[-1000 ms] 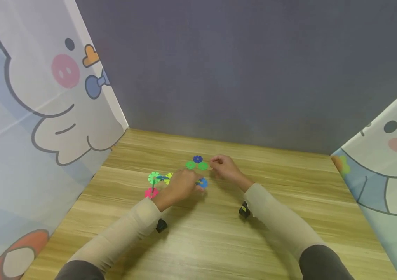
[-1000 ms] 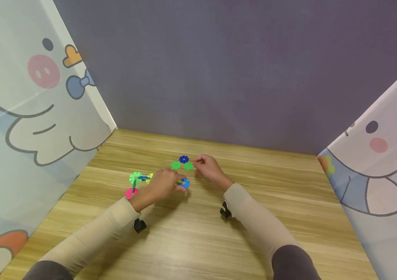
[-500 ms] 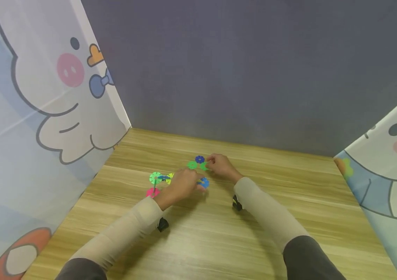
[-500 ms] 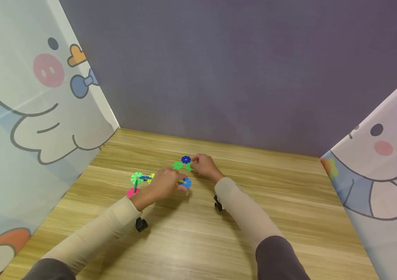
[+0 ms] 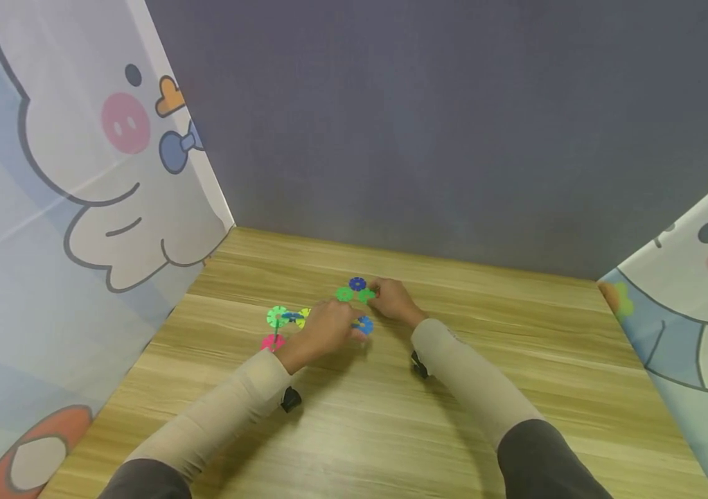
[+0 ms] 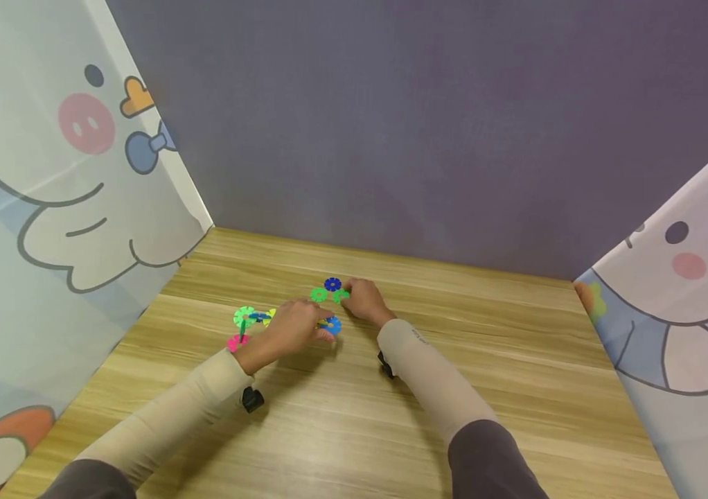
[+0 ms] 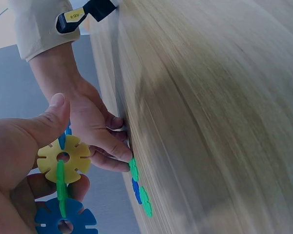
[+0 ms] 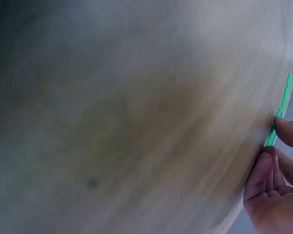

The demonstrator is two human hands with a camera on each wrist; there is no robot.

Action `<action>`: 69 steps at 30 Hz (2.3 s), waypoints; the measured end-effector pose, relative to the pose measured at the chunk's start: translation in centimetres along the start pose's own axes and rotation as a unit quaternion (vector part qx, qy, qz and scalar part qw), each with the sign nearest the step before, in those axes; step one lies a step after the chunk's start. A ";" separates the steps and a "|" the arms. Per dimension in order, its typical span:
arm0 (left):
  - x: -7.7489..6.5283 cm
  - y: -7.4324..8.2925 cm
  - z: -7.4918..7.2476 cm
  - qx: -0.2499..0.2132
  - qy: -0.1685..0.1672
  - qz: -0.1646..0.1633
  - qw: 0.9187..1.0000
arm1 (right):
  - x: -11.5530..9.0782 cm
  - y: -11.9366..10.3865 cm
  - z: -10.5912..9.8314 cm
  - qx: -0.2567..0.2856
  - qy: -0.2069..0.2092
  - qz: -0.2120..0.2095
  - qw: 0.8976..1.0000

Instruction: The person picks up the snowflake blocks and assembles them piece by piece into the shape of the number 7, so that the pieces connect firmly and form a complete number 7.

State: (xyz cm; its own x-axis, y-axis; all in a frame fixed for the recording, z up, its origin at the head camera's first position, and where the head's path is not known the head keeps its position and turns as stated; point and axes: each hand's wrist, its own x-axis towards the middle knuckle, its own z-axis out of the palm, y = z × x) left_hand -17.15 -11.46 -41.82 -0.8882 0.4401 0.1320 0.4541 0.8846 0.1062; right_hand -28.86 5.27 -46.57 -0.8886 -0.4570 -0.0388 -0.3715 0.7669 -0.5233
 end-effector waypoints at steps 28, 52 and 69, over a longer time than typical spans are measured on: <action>0.1 0.3 0.1 -0.010 -0.002 -0.019 1.000 | -3.5 1.5 -1.8 0.063 -0.004 -0.081 0.995; 0.2 0.1 -0.4 -0.028 0.021 -0.012 0.999 | -8.9 1.6 -2.9 0.070 0.007 -0.155 0.985; 0.3 0.3 -0.2 -0.027 0.032 -0.002 0.999 | -9.1 1.4 -2.3 0.049 0.036 -0.183 0.981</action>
State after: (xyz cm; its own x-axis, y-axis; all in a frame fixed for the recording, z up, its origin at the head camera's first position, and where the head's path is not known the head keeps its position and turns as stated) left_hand -17.24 -11.11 -41.55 -0.8841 0.4247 0.1946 0.4558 0.8756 0.1599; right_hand -21.86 11.53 -44.97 -0.7187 -0.6581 0.2245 -0.6442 0.5086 -0.5713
